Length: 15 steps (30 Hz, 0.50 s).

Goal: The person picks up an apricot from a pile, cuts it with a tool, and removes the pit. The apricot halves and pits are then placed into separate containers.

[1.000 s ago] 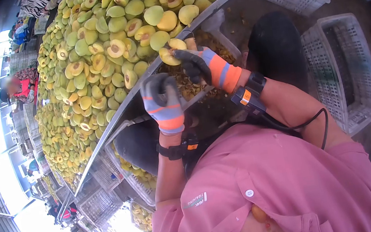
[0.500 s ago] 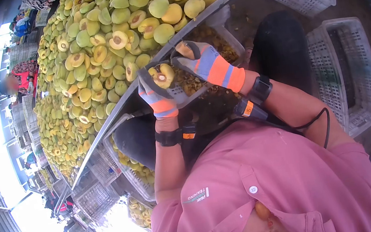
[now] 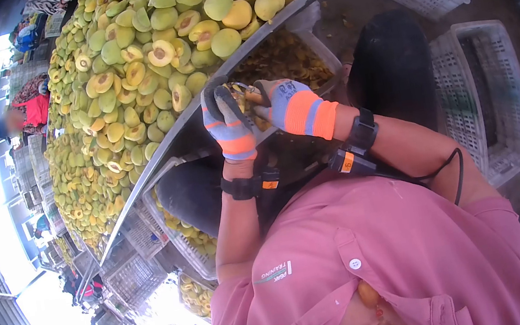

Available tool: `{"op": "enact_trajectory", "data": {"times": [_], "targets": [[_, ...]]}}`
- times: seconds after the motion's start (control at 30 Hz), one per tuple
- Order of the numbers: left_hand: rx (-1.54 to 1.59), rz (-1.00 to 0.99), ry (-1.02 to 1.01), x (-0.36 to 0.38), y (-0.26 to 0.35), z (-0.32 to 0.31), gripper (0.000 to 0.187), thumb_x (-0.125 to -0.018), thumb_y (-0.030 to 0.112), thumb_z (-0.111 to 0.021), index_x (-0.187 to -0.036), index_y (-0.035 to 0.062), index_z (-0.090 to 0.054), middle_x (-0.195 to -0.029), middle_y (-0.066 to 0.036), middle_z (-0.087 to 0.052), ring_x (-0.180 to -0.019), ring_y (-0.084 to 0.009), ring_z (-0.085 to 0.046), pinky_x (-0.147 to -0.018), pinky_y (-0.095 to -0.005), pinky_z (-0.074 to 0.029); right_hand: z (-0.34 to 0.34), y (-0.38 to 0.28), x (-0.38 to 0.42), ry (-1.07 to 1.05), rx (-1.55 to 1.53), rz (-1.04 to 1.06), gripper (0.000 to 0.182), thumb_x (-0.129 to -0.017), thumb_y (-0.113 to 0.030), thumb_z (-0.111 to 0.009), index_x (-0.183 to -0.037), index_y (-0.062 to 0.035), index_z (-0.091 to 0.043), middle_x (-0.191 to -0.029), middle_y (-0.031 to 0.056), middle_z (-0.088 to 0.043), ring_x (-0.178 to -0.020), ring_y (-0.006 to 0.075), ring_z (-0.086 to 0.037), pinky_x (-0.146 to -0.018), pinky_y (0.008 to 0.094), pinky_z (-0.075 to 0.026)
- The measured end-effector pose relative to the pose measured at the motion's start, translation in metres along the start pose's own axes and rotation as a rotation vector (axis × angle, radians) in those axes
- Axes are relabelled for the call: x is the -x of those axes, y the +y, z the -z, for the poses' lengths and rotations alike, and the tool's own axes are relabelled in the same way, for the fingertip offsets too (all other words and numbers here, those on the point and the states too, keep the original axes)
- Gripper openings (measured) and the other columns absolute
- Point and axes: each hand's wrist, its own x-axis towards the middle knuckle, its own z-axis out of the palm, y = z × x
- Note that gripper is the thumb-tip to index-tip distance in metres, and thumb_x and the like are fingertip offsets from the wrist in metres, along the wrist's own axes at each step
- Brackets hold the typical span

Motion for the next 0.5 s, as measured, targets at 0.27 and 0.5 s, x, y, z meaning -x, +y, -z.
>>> {"op": "enact_trajectory", "data": {"times": [0.27,0.5], "targets": [[-0.159,-0.067,-0.035,0.001,-0.001,0.002,0.019,-0.099,0.012,-0.044,-0.106,-0.0003,-0.057,-0.094,-0.005,-0.058,-0.086,-0.0126,-0.051,-0.078,-0.0263,-0.043,-0.003,-0.003,0.002,0.040,0.083,0.083,0.034,-0.082,-0.028,-0.063,-0.104,-0.0053,-0.049,-0.085,0.0230,-0.064,-0.085,0.0426,-0.061,-0.071,0.0477,-0.049],[0.110,0.111,-0.001,-0.004,-0.006,0.007,0.026,-0.101,0.019,-0.042,-0.109,-0.0001,-0.057,-0.098,-0.007,-0.059,-0.091,-0.0149,-0.054,-0.082,-0.0287,-0.045,-0.003,-0.003,-0.001,0.055,0.010,0.128,0.030,-0.081,-0.025,-0.063,-0.099,-0.0027,-0.054,-0.084,0.0223,-0.064,-0.083,0.0398,-0.062,-0.071,0.0444,-0.049]]}}
